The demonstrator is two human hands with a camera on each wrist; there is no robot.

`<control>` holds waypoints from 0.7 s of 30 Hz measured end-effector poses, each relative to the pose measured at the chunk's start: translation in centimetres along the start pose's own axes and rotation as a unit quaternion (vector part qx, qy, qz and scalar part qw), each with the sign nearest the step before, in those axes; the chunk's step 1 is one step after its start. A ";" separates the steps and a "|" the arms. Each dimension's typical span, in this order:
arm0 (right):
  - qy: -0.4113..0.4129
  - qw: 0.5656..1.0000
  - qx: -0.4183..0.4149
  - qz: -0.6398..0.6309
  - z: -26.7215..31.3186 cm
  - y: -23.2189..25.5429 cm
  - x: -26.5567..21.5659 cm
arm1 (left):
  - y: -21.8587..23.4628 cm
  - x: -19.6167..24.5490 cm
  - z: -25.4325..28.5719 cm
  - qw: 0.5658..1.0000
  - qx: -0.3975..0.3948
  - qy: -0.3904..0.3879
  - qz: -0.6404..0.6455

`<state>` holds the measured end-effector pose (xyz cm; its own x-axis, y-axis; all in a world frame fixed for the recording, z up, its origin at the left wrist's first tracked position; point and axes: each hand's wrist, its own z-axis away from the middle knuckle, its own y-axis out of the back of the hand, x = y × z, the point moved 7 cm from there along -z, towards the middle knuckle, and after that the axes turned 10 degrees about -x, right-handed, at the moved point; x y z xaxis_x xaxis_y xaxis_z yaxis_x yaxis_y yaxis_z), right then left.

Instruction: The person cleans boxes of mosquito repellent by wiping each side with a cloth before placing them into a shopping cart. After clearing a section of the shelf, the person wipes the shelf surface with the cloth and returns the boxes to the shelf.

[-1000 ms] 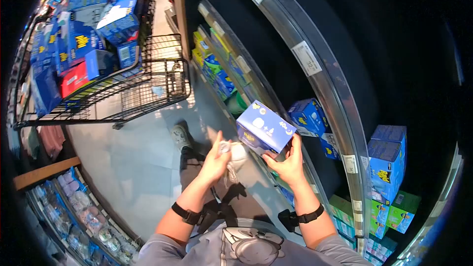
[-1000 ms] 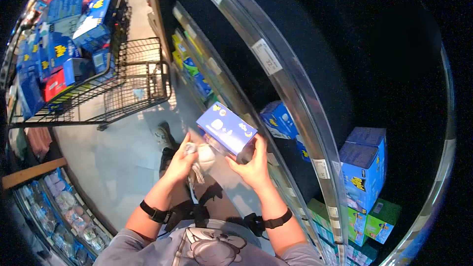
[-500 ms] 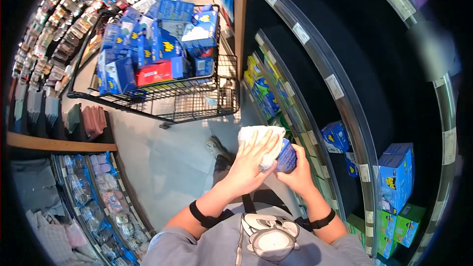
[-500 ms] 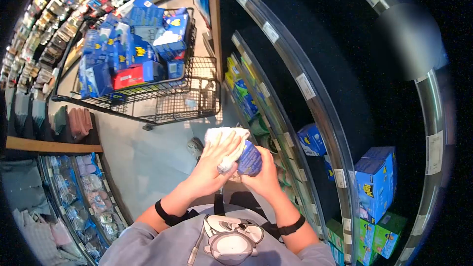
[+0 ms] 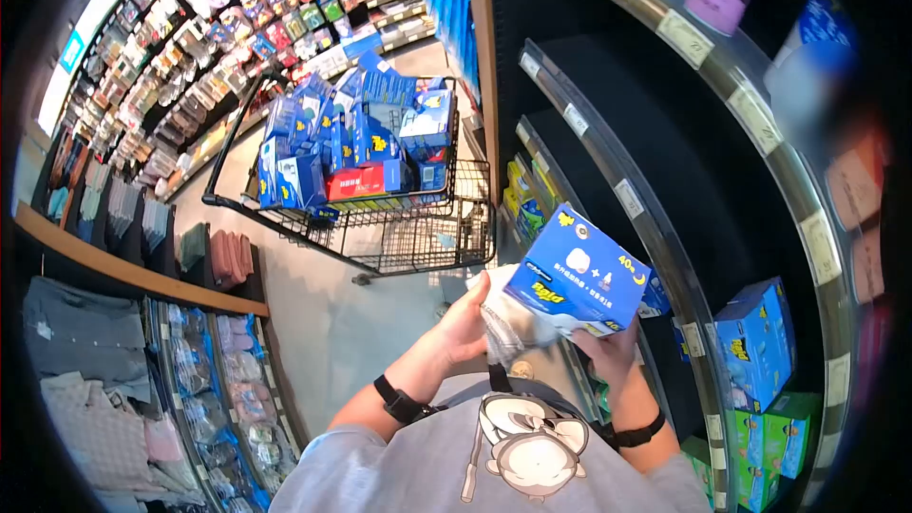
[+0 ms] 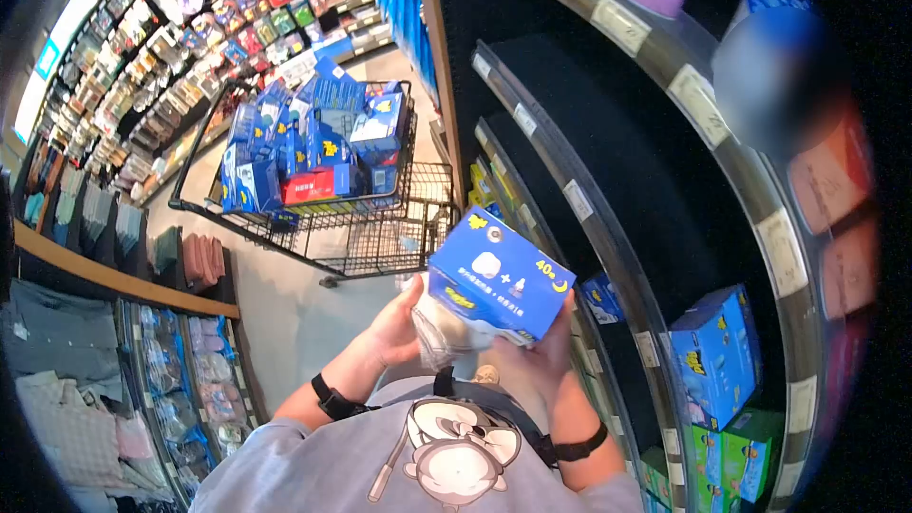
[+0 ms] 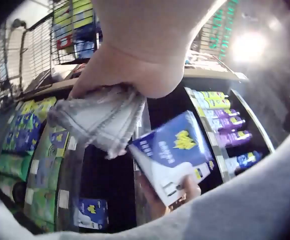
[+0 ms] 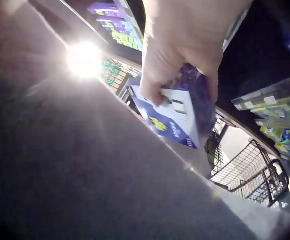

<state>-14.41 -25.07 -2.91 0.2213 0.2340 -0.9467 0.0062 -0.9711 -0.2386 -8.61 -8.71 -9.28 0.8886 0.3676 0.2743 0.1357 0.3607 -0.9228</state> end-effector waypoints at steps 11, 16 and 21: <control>0.107 0.942 -0.052 0.313 0.5 -0.4 -4.9 | -5.3 1.6 0.9 0.983 -0.150 -0.068 0.084; 0.061 0.989 0.011 0.133 2.7 3.2 -2.6 | -6.8 4.6 3.8 0.980 -0.042 -0.173 -0.093; 0.043 0.992 0.096 -0.067 2.8 2.8 -2.8 | -14.1 3.5 3.8 0.658 -0.048 -0.291 -0.692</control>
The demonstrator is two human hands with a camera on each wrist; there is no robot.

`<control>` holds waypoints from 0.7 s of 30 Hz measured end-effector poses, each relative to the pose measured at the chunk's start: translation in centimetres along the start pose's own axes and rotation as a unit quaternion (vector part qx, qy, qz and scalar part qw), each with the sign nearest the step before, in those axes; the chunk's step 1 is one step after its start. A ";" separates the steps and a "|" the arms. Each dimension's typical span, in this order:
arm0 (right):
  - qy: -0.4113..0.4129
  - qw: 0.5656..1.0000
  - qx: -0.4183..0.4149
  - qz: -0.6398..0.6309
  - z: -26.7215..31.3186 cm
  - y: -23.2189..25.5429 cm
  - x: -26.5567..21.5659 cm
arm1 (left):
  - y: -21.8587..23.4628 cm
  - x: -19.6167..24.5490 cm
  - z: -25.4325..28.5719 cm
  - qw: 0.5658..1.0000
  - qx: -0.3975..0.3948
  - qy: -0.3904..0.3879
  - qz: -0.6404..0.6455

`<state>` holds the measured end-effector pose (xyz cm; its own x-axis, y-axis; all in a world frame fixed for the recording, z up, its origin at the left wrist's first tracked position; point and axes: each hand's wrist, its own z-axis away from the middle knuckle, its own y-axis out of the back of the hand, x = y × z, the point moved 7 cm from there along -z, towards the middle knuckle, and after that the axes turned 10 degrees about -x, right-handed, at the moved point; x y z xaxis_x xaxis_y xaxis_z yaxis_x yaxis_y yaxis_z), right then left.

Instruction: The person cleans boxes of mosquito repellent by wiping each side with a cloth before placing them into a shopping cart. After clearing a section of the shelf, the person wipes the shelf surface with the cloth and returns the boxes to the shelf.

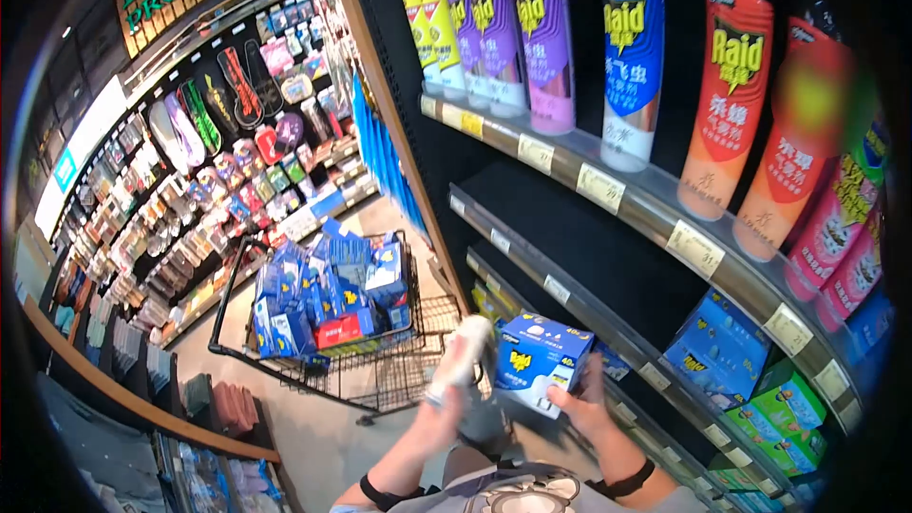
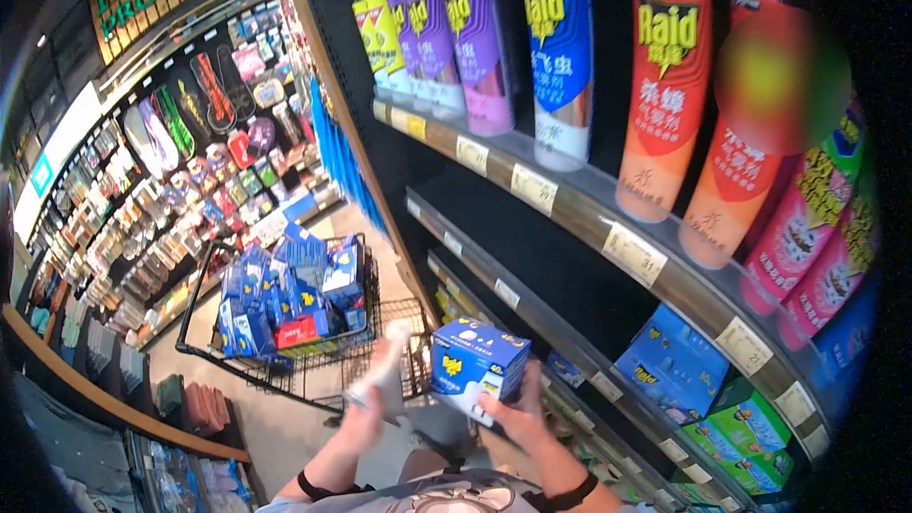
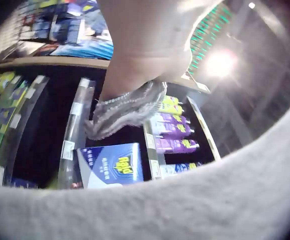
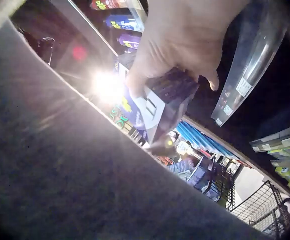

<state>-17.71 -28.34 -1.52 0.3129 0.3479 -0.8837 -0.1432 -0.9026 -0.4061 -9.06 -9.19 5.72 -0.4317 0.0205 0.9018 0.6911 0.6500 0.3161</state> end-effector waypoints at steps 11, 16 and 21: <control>-0.131 0.963 -0.005 -0.235 0.5 -1.1 -1.4 | -9.9 4.5 -3.0 0.862 -0.177 -0.118 -0.460; -0.184 0.919 0.010 -0.349 1.4 0.1 -2.4 | -13.1 5.5 -1.2 0.811 -0.314 -0.168 -0.464; -0.185 0.923 0.010 -0.337 1.3 0.3 -2.3 | -13.0 5.3 -0.1 0.820 -0.354 -0.213 -0.396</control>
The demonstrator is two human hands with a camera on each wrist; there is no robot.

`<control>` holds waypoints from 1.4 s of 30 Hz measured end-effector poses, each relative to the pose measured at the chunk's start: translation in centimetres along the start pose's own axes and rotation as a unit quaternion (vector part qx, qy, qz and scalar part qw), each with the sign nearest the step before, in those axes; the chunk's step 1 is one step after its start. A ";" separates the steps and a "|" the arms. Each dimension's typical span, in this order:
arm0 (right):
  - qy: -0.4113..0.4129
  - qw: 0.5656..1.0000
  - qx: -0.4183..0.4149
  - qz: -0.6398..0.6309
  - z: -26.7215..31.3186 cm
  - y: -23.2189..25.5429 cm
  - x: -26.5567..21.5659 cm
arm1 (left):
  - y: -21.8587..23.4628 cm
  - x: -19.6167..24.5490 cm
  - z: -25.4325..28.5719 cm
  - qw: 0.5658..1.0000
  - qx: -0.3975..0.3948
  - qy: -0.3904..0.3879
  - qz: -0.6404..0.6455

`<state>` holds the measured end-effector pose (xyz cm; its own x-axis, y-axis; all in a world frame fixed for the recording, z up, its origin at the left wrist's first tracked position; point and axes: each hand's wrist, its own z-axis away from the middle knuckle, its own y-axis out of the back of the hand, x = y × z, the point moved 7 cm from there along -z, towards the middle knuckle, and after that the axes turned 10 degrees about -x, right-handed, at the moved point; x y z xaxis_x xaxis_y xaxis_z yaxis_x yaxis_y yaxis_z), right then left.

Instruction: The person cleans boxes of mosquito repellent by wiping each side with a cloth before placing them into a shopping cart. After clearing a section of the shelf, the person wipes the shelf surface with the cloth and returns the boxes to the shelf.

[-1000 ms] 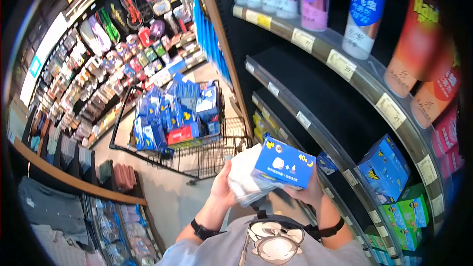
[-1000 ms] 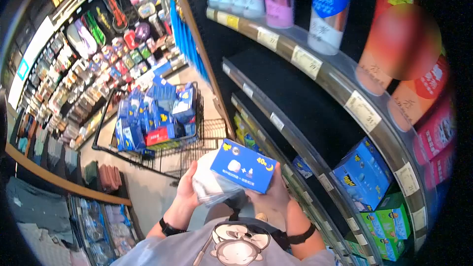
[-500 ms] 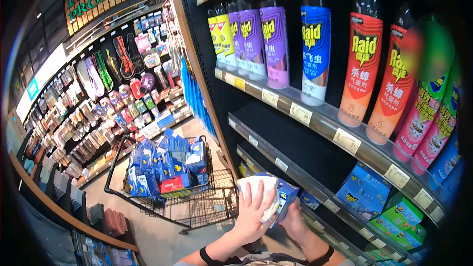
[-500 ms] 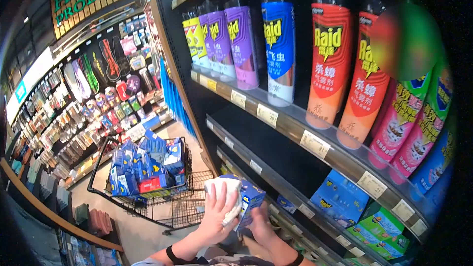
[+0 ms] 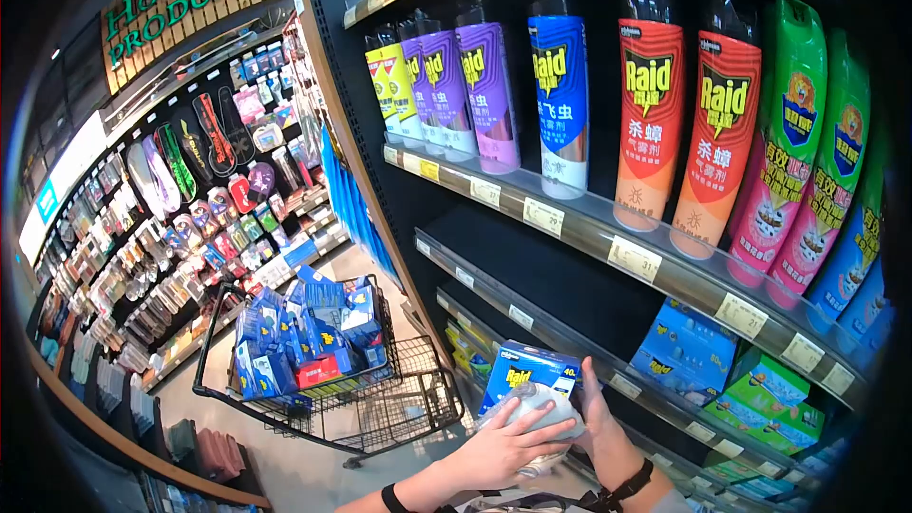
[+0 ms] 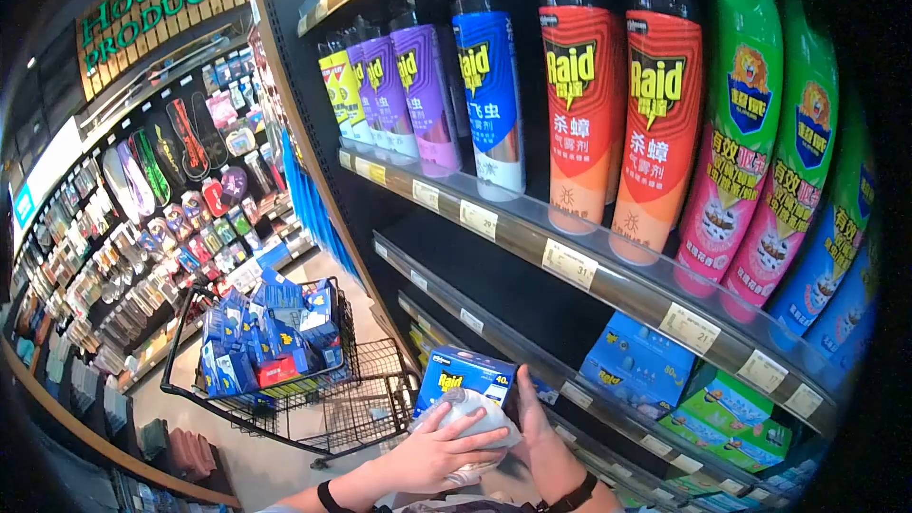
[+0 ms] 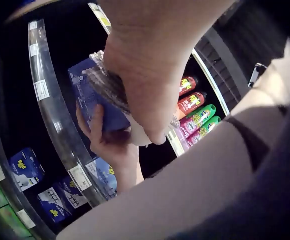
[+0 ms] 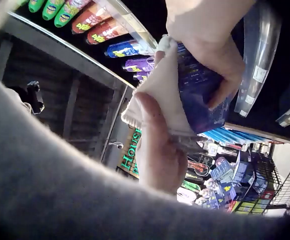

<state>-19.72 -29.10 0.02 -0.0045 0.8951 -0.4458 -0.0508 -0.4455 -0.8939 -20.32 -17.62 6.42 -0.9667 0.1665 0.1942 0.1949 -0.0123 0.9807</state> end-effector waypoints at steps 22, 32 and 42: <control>0.083 0.994 -0.002 0.072 -2.9 -0.5 1.1 | -7.6 -11.0 16.7 0.408 0.417 0.258 0.770; -0.152 0.972 -0.088 0.154 -10.4 -3.1 12.6 | -9.6 -10.4 18.4 0.171 0.397 0.070 0.899; -0.130 0.966 -0.024 0.221 -20.0 -1.4 14.8 | -8.5 -14.4 28.9 0.189 0.486 0.140 0.842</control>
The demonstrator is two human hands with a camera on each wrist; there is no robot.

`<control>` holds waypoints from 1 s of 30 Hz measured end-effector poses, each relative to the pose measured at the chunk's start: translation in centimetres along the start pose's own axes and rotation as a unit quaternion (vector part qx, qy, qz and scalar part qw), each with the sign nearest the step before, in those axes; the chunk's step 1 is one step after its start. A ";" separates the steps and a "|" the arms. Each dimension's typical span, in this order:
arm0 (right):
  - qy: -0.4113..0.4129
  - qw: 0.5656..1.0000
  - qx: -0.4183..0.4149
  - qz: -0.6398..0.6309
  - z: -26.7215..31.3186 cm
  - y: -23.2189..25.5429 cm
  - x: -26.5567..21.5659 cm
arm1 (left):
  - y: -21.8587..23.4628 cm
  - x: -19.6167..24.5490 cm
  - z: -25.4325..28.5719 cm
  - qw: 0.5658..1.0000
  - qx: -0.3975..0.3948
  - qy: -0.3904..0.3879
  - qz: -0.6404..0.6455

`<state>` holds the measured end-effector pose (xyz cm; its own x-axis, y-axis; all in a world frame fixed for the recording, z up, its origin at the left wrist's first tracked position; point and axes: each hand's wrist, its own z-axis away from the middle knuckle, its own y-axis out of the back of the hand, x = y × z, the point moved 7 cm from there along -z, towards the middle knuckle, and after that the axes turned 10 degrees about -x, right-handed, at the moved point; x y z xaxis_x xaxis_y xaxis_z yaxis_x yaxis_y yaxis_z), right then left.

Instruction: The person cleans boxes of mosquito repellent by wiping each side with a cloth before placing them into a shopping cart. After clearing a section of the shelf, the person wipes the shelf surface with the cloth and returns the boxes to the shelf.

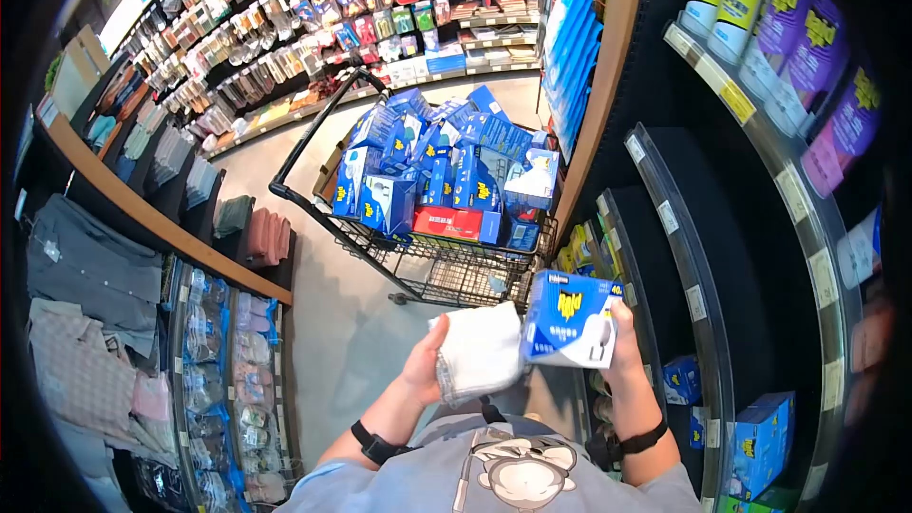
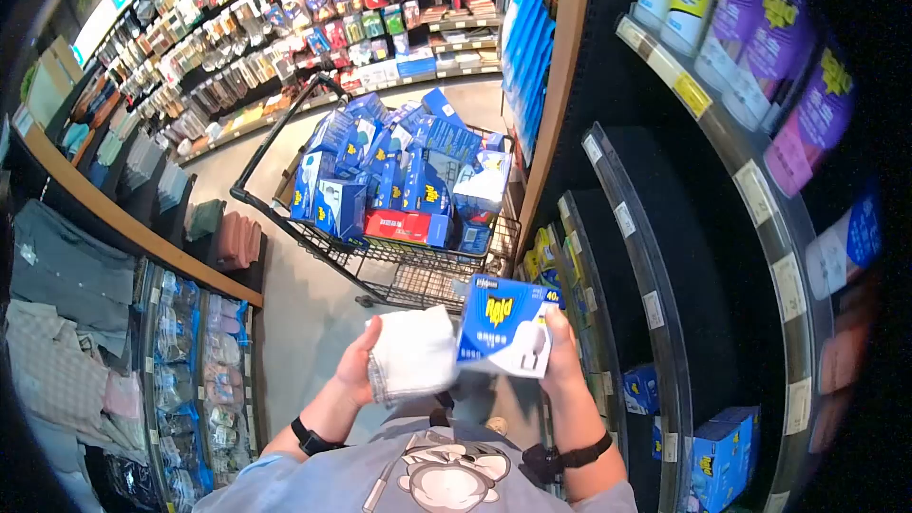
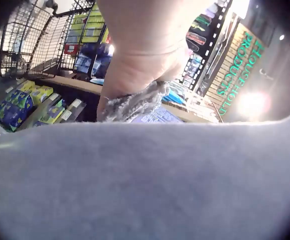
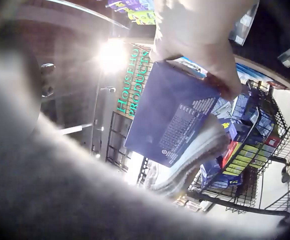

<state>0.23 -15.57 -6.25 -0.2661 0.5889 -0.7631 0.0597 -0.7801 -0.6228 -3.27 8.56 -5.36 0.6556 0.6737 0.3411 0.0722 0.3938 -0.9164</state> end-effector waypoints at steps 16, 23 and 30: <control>0.140 0.842 0.032 0.519 -20.5 3.4 1.2 | 7.3 14.5 -2.6 0.990 0.040 -0.133 0.001; 0.040 0.915 -0.016 0.400 -20.4 2.9 4.9 | 9.9 16.1 -4.5 0.993 0.055 -0.102 -0.006; 0.068 0.882 -0.022 0.466 -22.5 4.4 5.9 | 10.8 15.8 -6.2 0.996 0.057 -0.072 -0.007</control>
<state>20.59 -10.71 -17.37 0.0355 -0.2814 -0.9589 0.2295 -0.9316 0.2819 12.55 19.58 -11.11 0.5396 0.7468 0.3887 -0.0105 0.4676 -0.8839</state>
